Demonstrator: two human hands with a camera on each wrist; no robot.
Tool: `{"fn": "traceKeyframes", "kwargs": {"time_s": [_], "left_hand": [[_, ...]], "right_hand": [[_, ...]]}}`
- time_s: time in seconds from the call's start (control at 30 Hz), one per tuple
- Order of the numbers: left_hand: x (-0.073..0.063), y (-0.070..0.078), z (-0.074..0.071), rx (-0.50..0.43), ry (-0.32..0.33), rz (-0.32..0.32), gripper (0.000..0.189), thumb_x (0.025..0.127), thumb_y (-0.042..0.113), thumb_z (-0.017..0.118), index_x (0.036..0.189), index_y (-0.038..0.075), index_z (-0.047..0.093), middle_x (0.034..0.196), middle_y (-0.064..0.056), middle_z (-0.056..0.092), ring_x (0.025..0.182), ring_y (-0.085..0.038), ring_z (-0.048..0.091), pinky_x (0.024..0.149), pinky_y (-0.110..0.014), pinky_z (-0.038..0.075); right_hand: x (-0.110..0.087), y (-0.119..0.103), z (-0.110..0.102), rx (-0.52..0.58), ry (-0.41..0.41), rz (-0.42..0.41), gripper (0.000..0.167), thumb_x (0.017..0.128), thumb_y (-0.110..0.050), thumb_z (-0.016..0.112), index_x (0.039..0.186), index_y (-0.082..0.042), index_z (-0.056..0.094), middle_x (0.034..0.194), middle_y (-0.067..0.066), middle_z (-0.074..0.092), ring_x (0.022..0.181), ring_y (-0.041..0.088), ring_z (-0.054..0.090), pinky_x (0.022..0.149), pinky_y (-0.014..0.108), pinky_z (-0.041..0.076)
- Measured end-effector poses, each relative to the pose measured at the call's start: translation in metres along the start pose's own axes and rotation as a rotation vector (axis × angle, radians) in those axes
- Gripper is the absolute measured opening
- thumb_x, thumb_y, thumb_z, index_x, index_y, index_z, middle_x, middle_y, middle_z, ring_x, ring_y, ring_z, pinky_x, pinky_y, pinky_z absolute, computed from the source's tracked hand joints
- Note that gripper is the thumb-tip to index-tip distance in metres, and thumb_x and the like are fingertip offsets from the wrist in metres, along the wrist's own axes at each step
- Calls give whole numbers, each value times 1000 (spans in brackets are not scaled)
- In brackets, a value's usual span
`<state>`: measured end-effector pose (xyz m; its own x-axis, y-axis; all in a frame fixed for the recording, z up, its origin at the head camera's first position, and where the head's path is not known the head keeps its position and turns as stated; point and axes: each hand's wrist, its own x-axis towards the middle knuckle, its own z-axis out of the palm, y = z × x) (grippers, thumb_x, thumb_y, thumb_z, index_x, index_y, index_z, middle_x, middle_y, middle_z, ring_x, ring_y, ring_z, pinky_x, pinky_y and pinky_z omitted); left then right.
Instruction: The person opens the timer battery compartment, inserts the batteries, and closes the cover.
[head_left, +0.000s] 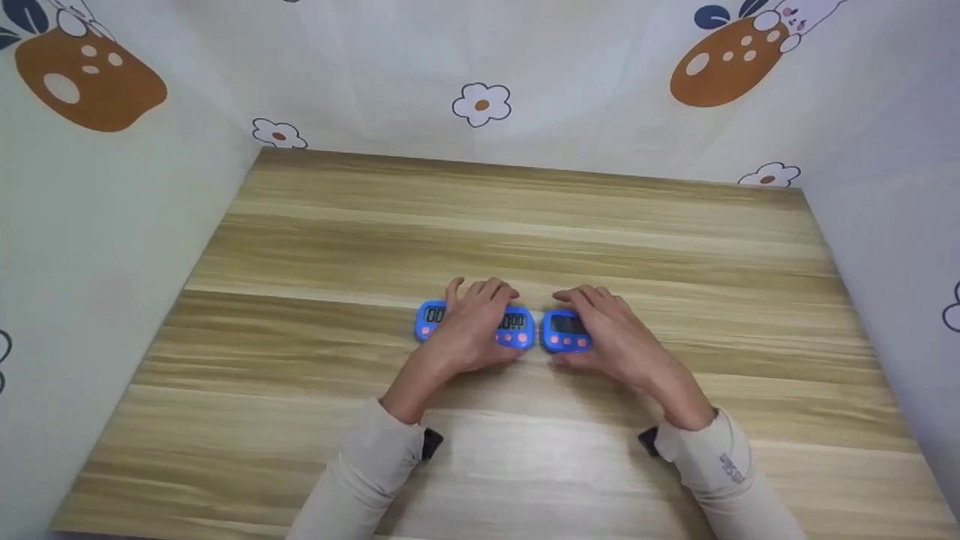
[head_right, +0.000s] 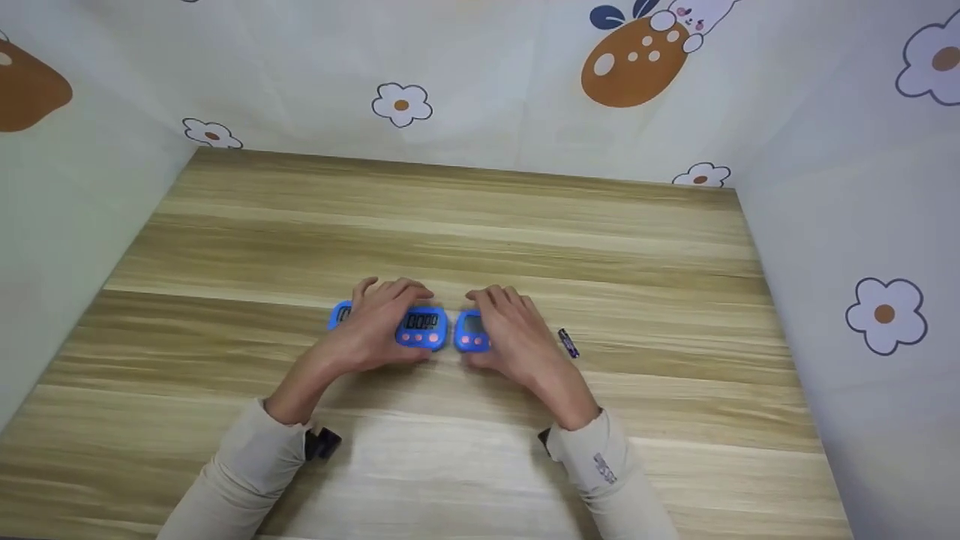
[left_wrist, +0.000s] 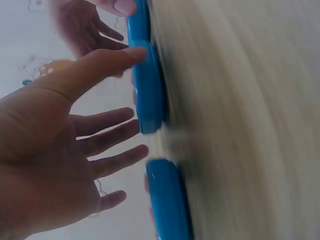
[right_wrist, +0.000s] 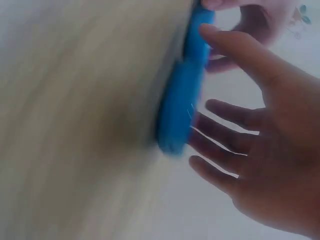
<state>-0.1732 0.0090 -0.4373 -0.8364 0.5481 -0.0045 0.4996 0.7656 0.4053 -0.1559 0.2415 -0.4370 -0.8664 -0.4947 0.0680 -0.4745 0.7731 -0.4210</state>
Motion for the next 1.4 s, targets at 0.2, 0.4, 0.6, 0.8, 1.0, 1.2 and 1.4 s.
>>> {"fn": "traceKeyframes", "kwargs": {"time_s": [0.2,0.4,0.6,0.8,1.0,1.2,1.4], "left_hand": [[16,25,13,63,-25,76,72,79,44,80,135,9,53,131,-5,53,127,-25,45,112,-58,15],[20,29,22,108,21,65,63,76,36,84,127,9,58,120,-4,58,116,-24,51,111,-55,19],[-8,27,16,-233,205,152,65,71,34,89,124,13,58,119,1,57,117,-18,49,106,-49,27],[-24,24,23,-487,230,194,66,69,40,89,124,18,59,119,9,56,116,-9,48,96,-47,34],[-22,29,22,-554,201,194,66,72,32,89,126,19,55,121,10,55,114,-14,49,97,-41,38],[-16,43,29,-840,128,284,69,77,17,85,133,16,44,127,3,54,116,-14,53,98,-33,46],[-14,46,33,-1200,56,231,70,81,1,78,139,11,41,139,-3,45,127,-19,47,105,-35,41]], "right_hand": [[-15,14,-7,-29,-1,40,72,74,-29,88,133,-3,55,121,9,60,113,28,53,100,51,39],[-12,12,4,-26,37,-4,63,74,-24,87,125,-1,61,113,7,62,105,25,56,94,45,45],[-34,8,-5,319,151,-58,64,70,-17,90,127,-14,61,116,-5,60,105,18,56,90,43,49],[-50,-8,-15,518,152,-83,62,72,-7,87,128,-10,62,118,1,62,101,24,59,85,50,51],[-54,-22,-26,595,256,-95,61,70,-1,87,125,-2,62,114,9,64,97,31,59,83,44,52],[-52,-41,-23,528,418,-303,56,69,6,85,120,0,65,114,12,67,106,28,56,94,32,45],[-57,-36,-22,411,395,-298,58,71,4,84,125,-4,64,129,12,60,119,30,50,105,30,37]]}}
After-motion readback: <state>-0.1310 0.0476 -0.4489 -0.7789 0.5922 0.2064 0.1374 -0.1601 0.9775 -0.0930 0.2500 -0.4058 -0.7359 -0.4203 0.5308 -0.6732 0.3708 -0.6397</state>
